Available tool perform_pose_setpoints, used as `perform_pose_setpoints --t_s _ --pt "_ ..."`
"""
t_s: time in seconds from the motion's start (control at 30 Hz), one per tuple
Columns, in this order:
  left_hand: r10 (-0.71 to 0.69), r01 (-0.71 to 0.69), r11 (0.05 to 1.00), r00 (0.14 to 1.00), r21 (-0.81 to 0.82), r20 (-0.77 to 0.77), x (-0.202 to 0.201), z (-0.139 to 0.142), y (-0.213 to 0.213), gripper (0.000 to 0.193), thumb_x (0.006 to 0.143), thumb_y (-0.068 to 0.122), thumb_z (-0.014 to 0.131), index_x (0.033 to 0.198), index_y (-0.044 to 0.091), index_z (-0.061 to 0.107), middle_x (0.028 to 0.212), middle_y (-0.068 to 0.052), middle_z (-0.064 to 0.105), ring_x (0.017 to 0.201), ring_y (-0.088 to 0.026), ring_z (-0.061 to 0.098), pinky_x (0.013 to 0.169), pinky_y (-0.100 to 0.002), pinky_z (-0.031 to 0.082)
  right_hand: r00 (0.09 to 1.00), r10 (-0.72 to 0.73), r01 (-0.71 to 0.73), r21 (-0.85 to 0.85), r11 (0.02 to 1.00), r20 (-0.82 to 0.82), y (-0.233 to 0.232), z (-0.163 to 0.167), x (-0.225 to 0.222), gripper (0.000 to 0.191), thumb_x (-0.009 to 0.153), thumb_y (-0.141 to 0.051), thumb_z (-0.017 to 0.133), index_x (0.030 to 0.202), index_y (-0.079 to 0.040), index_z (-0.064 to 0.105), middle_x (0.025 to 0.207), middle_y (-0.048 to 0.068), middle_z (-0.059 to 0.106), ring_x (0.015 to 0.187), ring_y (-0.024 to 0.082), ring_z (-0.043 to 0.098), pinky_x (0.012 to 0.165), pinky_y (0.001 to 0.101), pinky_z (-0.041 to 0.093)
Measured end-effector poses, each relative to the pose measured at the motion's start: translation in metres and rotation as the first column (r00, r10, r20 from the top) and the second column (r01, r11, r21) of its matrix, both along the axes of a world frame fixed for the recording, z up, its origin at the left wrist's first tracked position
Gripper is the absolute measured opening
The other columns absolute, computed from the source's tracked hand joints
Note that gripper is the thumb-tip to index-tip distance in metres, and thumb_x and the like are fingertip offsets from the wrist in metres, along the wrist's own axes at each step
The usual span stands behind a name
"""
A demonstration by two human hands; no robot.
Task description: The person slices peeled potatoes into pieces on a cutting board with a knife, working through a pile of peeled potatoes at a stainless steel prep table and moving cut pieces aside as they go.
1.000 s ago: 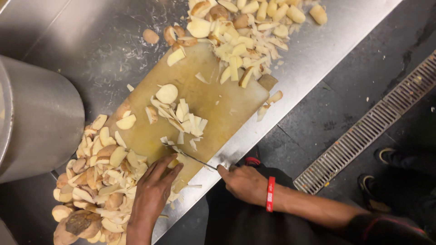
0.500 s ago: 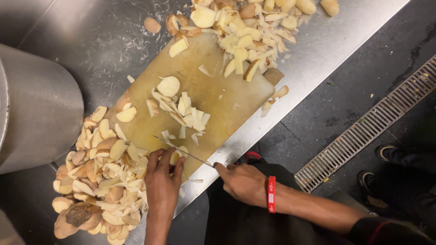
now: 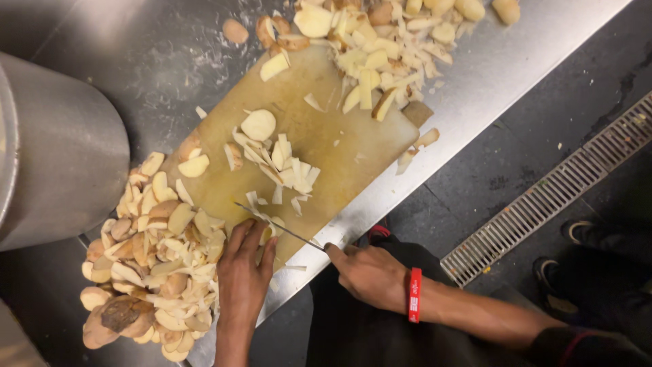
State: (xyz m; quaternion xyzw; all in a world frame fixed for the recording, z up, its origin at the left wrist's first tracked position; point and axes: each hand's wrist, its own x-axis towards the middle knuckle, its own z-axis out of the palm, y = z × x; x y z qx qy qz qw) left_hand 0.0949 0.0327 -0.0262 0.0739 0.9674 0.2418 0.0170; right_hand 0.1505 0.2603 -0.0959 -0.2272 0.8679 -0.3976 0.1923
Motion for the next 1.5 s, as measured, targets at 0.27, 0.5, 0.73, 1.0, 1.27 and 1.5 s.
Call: perform_pose_setpoints --t_s 0.27,0.5,0.73,1.0,1.27,1.5 --pt "-0.066 0.066 0.998 0.997 0.004 -0.025 0.001 -0.003 -0.009 0.03 0.088 0.012 0.072 0.117 0.003 0.072 0.119 -0.013 0.068 0.103 -0.036 0.069 0.086 -0.044 0.055 0.999 -0.019 0.02 -0.008 1.0 0.047 -0.002 0.003 -0.005 0.047 0.085 -0.007 0.064 0.127 0.01 0.052 0.083 0.026 0.069 0.064 0.043 0.067 0.057 0.0518 0.053" --pt "-0.175 0.174 0.985 0.984 -0.011 -0.024 -0.008 -0.003 -0.018 0.027 0.089 0.012 0.071 0.115 0.002 0.072 0.12 -0.013 0.068 0.1 -0.035 0.069 0.086 -0.043 0.056 1.0 0.012 -0.012 0.001 1.0 -0.009 -0.003 0.0 -0.008 0.049 0.084 -0.007 0.066 0.127 0.013 0.053 0.078 0.026 0.068 0.064 0.043 0.067 0.059 0.0501 0.055" --pt "-0.239 0.239 0.971 0.971 -0.015 0.0 -0.012 -0.001 -0.027 0.026 0.088 0.01 0.071 0.113 0.003 0.072 0.117 -0.012 0.068 0.102 -0.034 0.068 0.085 -0.044 0.056 1.0 0.013 -0.013 -0.053 0.999 0.015 -0.007 0.004 -0.017 0.045 0.085 -0.005 0.065 0.124 0.012 0.054 0.081 0.024 0.068 0.066 0.042 0.068 0.059 0.0486 0.054" --pt "-0.291 0.29 0.956 0.956 -0.035 -0.027 -0.02 -0.003 -0.032 0.026 0.088 0.009 0.071 0.113 0.003 0.072 0.118 -0.013 0.068 0.101 -0.034 0.067 0.084 -0.044 0.056 0.999 0.035 -0.034 -0.035 0.999 0.014 -0.012 0.001 -0.025 0.046 0.083 -0.006 0.067 0.124 0.012 0.053 0.08 0.024 0.068 0.067 0.042 0.067 0.059 0.05 0.054" --pt "-0.058 0.051 0.995 0.995 -0.086 -0.085 -0.005 -0.002 -0.016 0.042 0.083 0.022 0.078 0.118 -0.001 0.07 0.12 -0.018 0.066 0.095 -0.037 0.069 0.074 -0.045 0.058 1.0 0.012 -0.01 0.058 0.998 -0.028 -0.02 -0.015 -0.022 0.043 0.085 -0.008 0.068 0.122 0.01 0.055 0.077 0.023 0.069 0.068 0.041 0.068 0.061 0.0495 0.055" --pt "0.281 -0.282 0.959 0.959 0.014 0.043 0.0 -0.019 0.006 0.037 0.089 0.023 0.076 0.116 0.0 0.068 0.112 -0.016 0.067 0.075 -0.027 0.073 0.065 -0.04 0.06 0.999 0.015 -0.016 0.016 1.0 0.052 -0.017 -0.013 -0.026 0.045 0.085 -0.008 0.068 0.125 0.008 0.053 0.075 0.023 0.068 0.071 0.042 0.068 0.064 0.0502 0.055"
